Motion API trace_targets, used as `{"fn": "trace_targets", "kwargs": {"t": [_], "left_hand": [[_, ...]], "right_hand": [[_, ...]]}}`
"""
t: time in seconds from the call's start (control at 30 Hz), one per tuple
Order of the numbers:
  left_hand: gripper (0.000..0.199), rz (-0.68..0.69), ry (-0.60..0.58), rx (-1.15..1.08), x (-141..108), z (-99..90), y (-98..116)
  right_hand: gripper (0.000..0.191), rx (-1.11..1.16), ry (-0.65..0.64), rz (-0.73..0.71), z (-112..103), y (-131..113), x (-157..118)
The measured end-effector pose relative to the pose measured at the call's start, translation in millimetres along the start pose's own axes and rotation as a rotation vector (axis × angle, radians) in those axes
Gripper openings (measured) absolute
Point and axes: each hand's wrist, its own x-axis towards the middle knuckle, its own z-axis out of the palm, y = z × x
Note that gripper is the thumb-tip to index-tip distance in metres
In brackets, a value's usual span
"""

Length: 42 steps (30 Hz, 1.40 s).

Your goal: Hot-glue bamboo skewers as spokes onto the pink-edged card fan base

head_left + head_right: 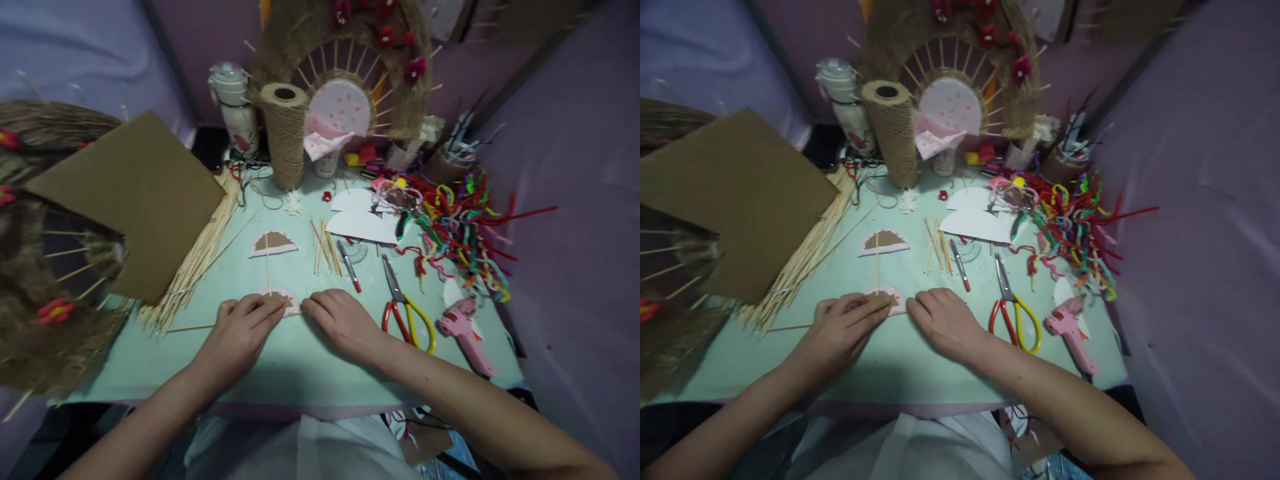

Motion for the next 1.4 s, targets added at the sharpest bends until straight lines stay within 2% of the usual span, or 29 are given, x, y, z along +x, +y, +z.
{"fn": "trace_targets", "kwargs": {"t": [0.3, 0.57, 0.8, 1.0, 1.4], "left_hand": [[0.036, -0.033, -0.039, -0.038, 1, -4.7, 4], [0.042, -0.006, 0.009, -0.016, -2, 2.7, -3], [0.044, 0.021, 0.058, 0.008, -4, 14.4, -16], [0.042, -0.048, -0.008, 0.003, 0, 7.1, -11], [0.042, -0.035, -0.056, 0.018, 0, 3.4, -12]], "right_hand": [[0.028, 0.013, 0.058, -0.077, 4, 3, -1], [0.023, -0.034, -0.014, -0.090, 7, 9, 2], [0.028, -0.131, -0.056, -0.100, 6, 15, 2], [0.028, -0.148, -0.042, -0.155, 6, 19, -1], [0.024, -0.127, 0.000, -0.175, 5, 21, 2]]}}
